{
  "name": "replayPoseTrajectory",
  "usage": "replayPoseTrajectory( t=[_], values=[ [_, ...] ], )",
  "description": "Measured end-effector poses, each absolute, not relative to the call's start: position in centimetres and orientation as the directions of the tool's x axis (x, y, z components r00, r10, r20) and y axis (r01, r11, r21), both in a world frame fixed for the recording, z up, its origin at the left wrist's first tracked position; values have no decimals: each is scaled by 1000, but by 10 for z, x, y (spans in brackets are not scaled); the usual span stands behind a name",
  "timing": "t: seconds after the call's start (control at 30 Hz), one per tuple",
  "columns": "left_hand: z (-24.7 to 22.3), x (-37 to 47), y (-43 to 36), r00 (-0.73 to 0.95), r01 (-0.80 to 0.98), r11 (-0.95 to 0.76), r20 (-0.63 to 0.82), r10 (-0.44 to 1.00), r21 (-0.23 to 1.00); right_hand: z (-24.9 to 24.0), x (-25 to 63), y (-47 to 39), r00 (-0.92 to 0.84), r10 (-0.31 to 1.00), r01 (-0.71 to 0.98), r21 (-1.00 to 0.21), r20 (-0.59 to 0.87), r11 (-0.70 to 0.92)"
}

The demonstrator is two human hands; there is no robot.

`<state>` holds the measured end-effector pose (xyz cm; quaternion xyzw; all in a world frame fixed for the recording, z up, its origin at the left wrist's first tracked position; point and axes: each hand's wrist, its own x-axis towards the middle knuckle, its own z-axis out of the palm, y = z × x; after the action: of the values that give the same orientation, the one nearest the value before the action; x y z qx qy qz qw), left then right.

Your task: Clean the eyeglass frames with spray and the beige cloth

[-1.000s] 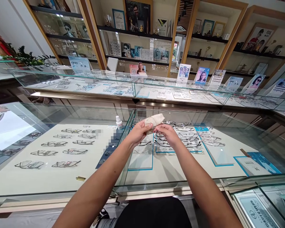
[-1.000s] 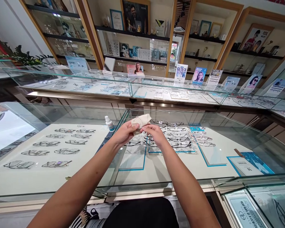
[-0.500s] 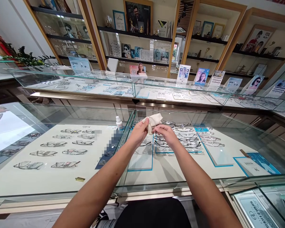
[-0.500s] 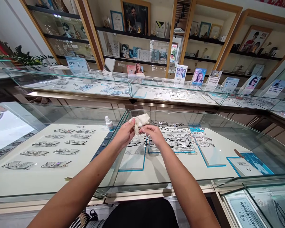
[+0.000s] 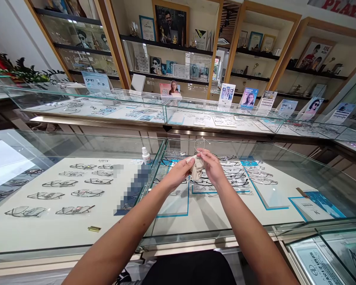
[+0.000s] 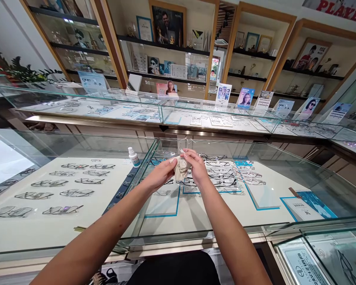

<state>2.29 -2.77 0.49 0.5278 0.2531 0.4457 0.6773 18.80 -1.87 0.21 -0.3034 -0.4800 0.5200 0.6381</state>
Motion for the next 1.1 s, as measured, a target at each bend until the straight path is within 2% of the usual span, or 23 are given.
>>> replayPoseTrajectory(
  t=[0.23,0.7,1.1],
  values=[
    [2,27,-28,473,-343,67,111,874,937,-1,181,-22,-94,963,-386,-901,253,199],
    [1,21,-28,511,-274,12,135,849,962,2,182,-23,-74,966,-366,-907,249,206],
    [-3,30,-30,368,-262,-83,179,912,962,2,177,-26,-115,962,-380,-905,248,188]
  ],
)
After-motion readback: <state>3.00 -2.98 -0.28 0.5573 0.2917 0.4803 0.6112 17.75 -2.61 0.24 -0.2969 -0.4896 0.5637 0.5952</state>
